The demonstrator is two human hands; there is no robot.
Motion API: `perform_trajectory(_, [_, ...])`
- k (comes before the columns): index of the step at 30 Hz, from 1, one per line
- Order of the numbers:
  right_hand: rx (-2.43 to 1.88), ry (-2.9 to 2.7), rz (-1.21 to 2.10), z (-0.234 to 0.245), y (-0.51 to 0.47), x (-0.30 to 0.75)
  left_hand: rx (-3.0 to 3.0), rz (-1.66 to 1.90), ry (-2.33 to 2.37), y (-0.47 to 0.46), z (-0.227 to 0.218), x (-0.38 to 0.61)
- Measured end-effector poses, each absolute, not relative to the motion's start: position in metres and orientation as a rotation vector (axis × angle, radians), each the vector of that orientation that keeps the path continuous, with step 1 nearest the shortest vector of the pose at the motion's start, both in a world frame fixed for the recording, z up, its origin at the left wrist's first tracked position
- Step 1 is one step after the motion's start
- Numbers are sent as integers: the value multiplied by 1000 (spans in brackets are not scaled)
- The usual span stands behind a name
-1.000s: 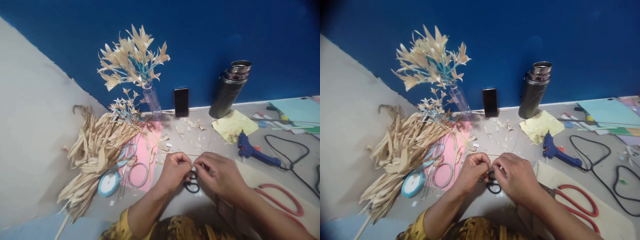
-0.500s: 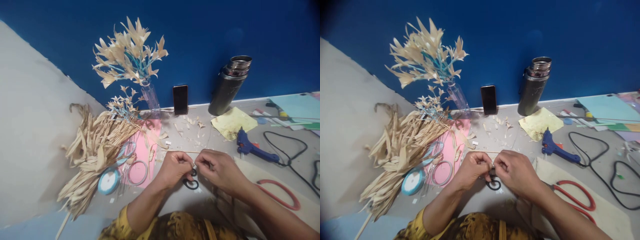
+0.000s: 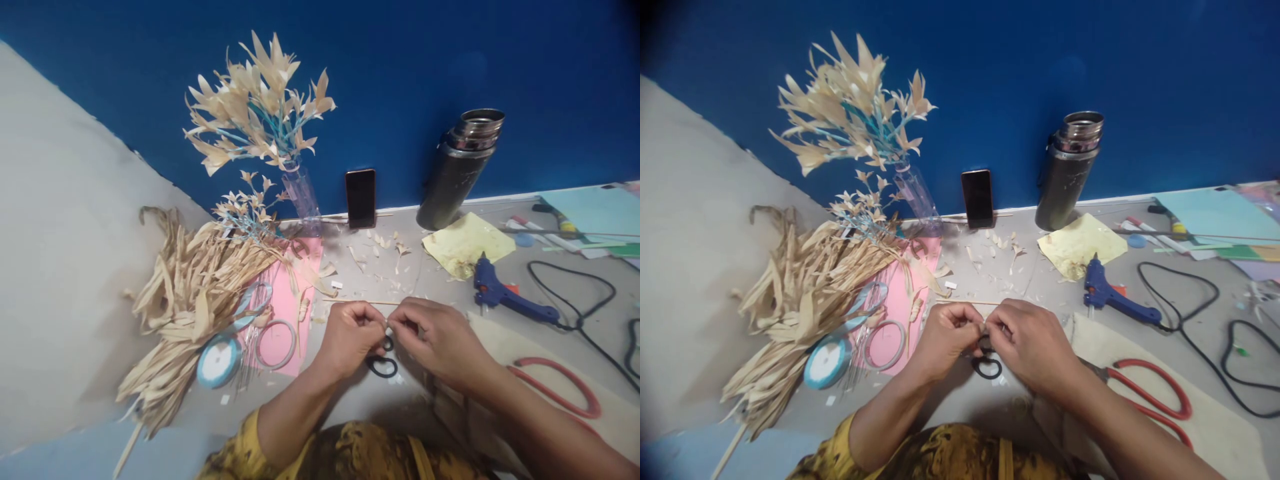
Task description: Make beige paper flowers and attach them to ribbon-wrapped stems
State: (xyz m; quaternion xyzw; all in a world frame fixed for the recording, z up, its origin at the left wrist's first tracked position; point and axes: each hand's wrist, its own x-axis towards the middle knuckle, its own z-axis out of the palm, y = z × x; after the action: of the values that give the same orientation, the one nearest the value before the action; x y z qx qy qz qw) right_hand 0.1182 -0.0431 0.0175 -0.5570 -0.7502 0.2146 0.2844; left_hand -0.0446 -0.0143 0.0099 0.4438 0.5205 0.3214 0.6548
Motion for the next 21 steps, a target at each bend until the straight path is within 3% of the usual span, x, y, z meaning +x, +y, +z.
perform_trajectory(21, [-1568, -1981, 544, 12, -43, 116, 965, 785, 1179, -17, 2, -38])
